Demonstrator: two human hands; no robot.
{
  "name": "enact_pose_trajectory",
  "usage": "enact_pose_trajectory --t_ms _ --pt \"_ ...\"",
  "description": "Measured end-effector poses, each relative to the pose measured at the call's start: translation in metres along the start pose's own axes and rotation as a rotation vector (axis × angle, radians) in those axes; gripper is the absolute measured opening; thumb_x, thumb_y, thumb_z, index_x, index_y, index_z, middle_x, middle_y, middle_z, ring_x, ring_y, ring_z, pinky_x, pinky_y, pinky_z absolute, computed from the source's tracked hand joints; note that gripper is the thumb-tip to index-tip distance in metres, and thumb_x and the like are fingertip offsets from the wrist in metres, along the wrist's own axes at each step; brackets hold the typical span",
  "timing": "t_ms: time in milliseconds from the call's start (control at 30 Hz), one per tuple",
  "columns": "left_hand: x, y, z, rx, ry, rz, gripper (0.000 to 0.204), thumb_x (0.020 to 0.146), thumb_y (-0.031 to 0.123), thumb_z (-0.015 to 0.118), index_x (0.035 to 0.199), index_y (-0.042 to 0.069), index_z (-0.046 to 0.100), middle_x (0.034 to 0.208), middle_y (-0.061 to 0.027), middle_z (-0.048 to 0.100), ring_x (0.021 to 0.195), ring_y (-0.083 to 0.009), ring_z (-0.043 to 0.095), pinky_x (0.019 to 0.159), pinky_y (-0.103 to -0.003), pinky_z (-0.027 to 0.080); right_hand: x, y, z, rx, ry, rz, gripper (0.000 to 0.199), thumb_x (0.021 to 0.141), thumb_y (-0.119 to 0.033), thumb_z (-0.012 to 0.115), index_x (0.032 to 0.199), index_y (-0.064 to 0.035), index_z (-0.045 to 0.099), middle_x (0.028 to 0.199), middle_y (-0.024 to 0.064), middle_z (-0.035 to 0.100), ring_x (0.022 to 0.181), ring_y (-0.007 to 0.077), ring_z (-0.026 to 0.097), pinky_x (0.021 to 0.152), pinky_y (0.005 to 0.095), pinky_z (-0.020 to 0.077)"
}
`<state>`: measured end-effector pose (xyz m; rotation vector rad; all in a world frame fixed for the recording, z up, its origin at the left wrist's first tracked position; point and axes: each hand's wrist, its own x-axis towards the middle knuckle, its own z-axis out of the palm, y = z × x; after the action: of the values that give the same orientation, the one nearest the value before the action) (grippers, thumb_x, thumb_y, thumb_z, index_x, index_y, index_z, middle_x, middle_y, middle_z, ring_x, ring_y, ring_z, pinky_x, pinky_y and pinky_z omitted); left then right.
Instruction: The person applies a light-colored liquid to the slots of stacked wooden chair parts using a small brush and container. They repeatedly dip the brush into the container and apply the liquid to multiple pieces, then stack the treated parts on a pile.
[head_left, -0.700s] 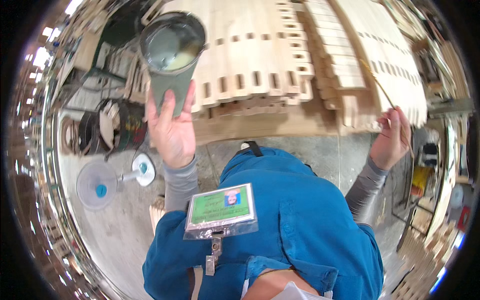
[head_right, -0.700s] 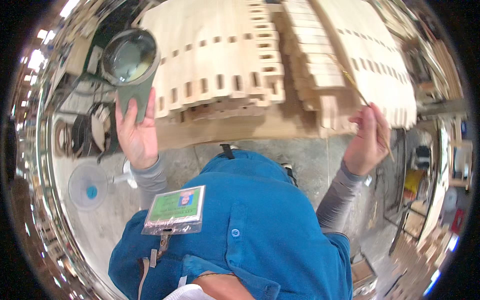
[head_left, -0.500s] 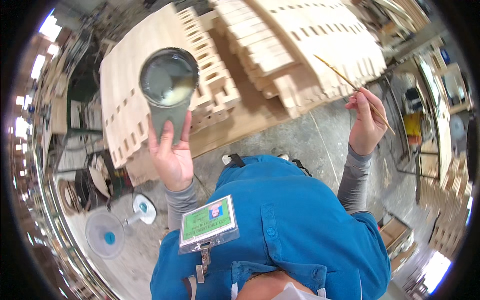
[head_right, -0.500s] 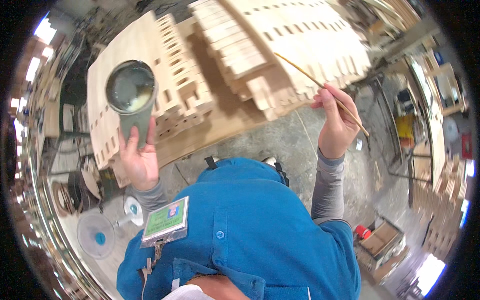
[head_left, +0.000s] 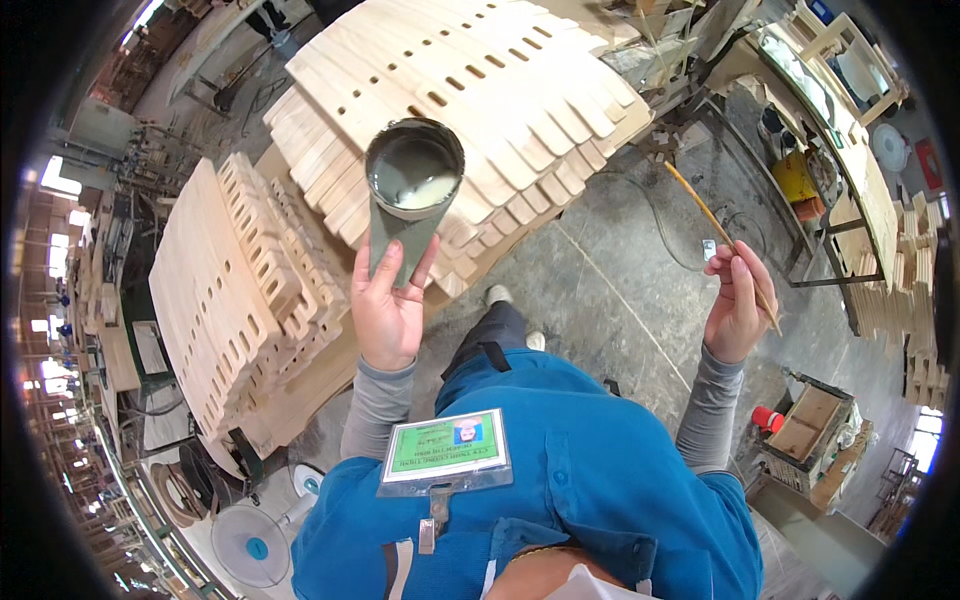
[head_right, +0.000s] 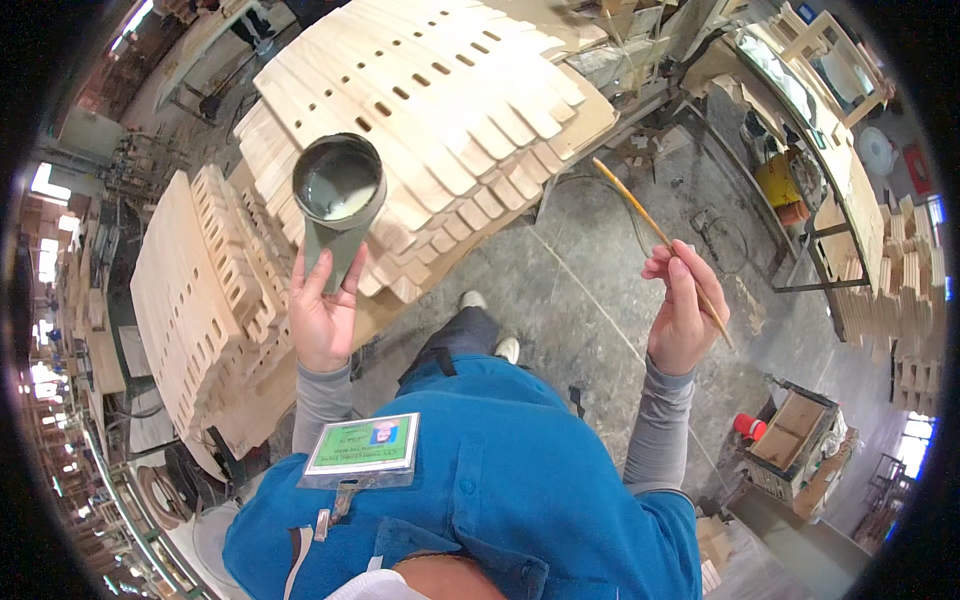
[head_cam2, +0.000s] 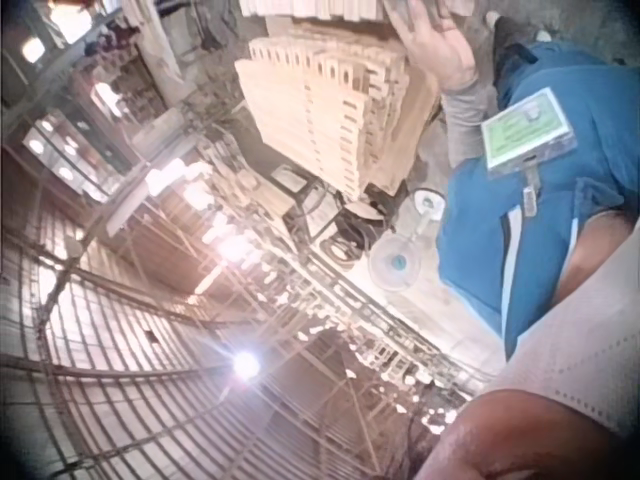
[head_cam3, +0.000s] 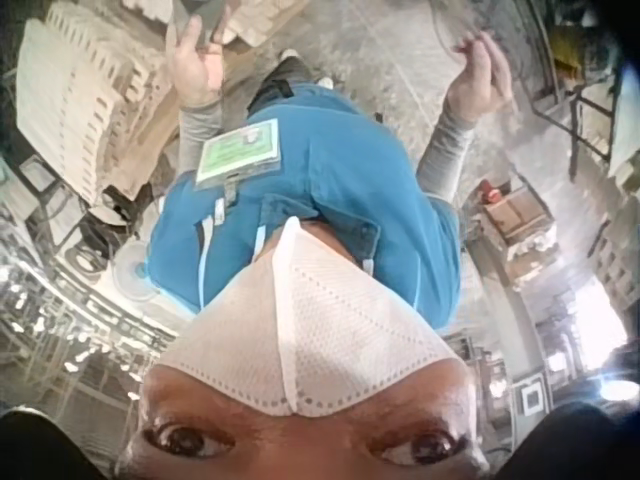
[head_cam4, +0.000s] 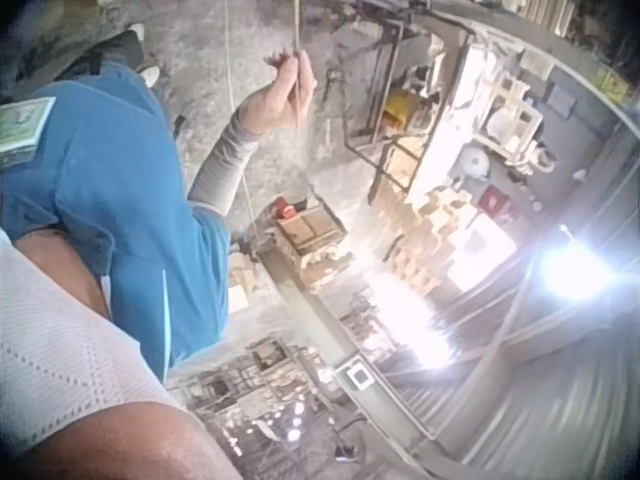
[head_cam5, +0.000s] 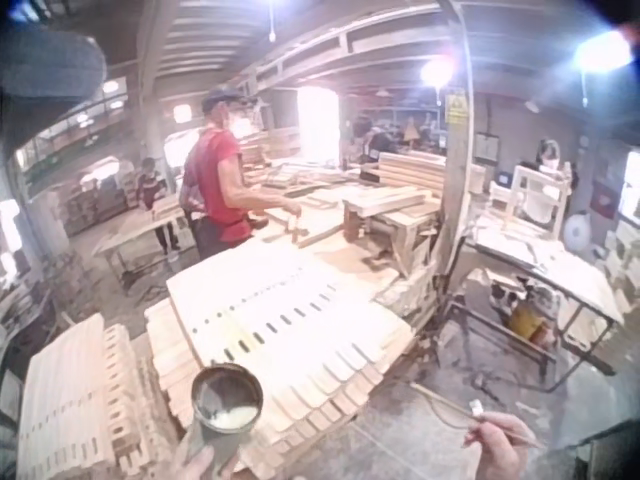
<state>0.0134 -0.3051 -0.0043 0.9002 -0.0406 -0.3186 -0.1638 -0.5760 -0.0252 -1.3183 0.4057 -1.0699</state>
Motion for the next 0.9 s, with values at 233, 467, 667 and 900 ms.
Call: enact_pose_trajectory --t_ms 233,467,667,900 --pt "0.085 -0.009 0.024 -0.023 0.055 0.205 0.027 0.087 0.011 0.045 0.110 -0.002 0.048 0.113 -0.0119 0.053 0.102 -0.0212 0.053 0.093 -0.038 0.043 0.096 0.021 0.019 0.017 -0.257 -0.097 0.028 0.088 0.001 0.038 0.114 0.0084 0.046 0.105 0.0235 0.055 0.096 0.0300 0.056 0.084 0.0390 0.0456" --pt "0.141 -0.009 0.005 0.145 0.303 0.358 0.024 0.088 0.012 0.042 0.106 -0.002 0.048 0.108 -0.0108 0.053 0.101 -0.0200 0.052 0.092 -0.036 0.044 0.216 0.071 0.078 -0.134 -0.725 -0.095 0.040 0.089 0.001 0.036 0.128 0.0047 0.030 0.128 0.0186 0.039 0.117 0.0248 0.041 0.099 0.0311 0.0300" --pt "0.141 -0.030 -0.008 0.257 0.618 0.391 0.021 0.087 0.014 0.047 0.103 -0.001 0.049 0.104 -0.0078 0.053 0.098 -0.0170 0.051 0.089 -0.033 0.040 0.284 0.172 0.135 -0.109 -1.087 0.078 0.062 0.086 0.000 0.046 0.136 -0.0024 0.010 0.142 0.0100 0.014 0.129 0.0206 0.019 0.105 0.0305 0.0184" --pt "0.120 -0.053 -0.015 0.126 0.530 0.319 0.023 0.087 0.013 0.046 0.105 -0.002 0.049 0.106 -0.0082 0.053 0.100 -0.0181 0.050 0.090 -0.032 0.038 0.314 0.246 0.204 -0.003 -1.142 0.189 0.068 0.086 -0.011 0.052 0.136 -0.0024 0.008 0.143 0.0116 0.012 0.130 0.0197 0.016 0.105 0.0285 0.0161"
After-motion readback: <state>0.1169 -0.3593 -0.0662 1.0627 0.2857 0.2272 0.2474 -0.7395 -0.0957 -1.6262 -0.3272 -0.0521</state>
